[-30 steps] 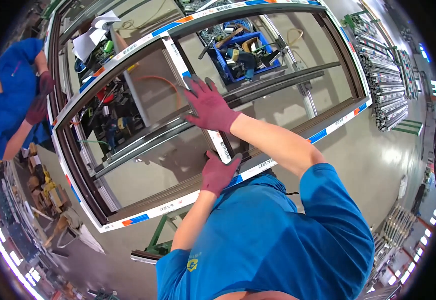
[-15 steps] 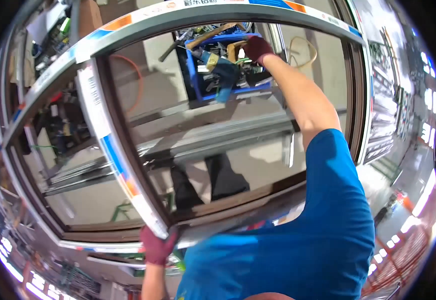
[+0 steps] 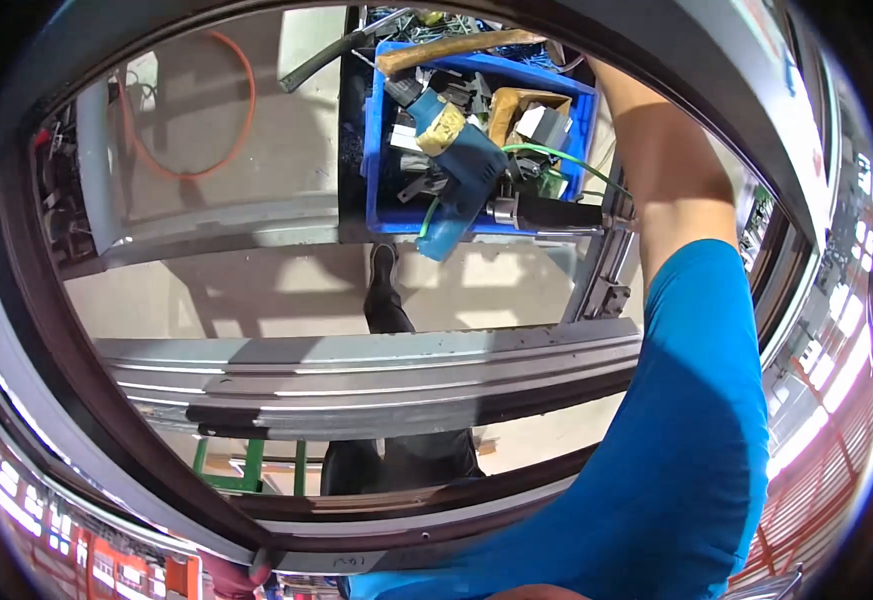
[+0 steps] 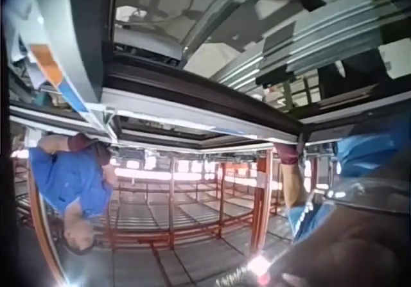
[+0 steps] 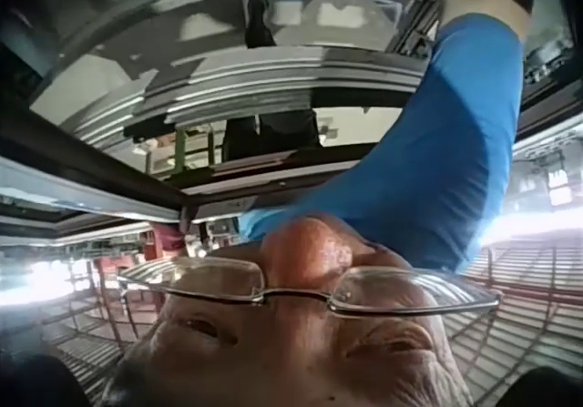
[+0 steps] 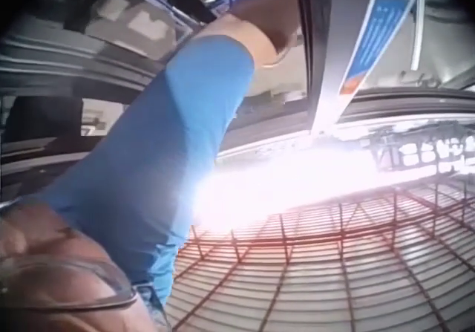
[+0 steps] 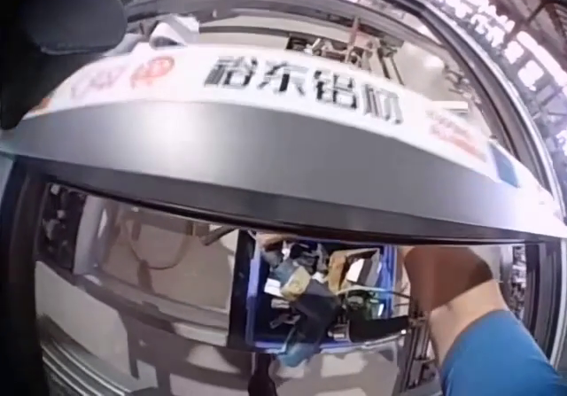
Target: Assembling metal frame segments into a larger structure using an electric screwdriver.
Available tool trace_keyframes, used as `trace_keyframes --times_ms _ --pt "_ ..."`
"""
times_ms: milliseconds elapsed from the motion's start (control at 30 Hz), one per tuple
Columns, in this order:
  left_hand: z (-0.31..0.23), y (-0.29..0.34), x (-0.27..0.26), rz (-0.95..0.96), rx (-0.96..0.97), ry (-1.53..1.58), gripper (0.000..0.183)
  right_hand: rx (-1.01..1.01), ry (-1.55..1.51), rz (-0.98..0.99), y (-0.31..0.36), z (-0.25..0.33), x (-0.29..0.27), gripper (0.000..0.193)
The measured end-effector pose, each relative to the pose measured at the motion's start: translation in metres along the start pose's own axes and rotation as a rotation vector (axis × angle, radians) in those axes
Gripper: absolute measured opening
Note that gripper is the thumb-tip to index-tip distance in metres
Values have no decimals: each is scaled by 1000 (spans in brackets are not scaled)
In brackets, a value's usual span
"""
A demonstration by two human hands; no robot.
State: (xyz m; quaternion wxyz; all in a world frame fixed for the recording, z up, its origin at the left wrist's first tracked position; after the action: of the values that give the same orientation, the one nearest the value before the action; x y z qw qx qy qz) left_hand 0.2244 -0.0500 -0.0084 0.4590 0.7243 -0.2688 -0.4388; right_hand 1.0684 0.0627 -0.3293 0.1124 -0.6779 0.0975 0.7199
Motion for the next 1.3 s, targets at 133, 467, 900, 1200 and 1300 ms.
trace_keyframes --times_ms 133,467,900,1200,1300 --pt "11 6 -4 -56 47 -24 91 -3 -63 -24 -2 5 -10 49" --pt "26 11 -19 -154 181 -224 96 16 -186 -106 8 19 -79 54" --pt "0 5 -36 -323 264 -78 129 -263 -226 -158 45 -41 -22 42" --pt "-319 62 80 -555 965 -487 57 38 -1456 497 171 254 -209 22" --pt "-361 43 114 -579 942 -487 56 -307 -1460 364 203 299 -276 22"
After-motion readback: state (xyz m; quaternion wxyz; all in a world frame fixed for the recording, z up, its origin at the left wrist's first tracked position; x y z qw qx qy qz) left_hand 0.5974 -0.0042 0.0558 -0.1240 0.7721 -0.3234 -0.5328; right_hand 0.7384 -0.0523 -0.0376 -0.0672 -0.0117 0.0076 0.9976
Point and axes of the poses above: each hand's wrist, its own y-axis away from the middle knuckle, its own x-axis out of the palm, z = x × y, the point moved 9 cm from there along -y, towards the middle knuckle, and after that the axes turned 14 degrees about -x, right-handed, at the moved point
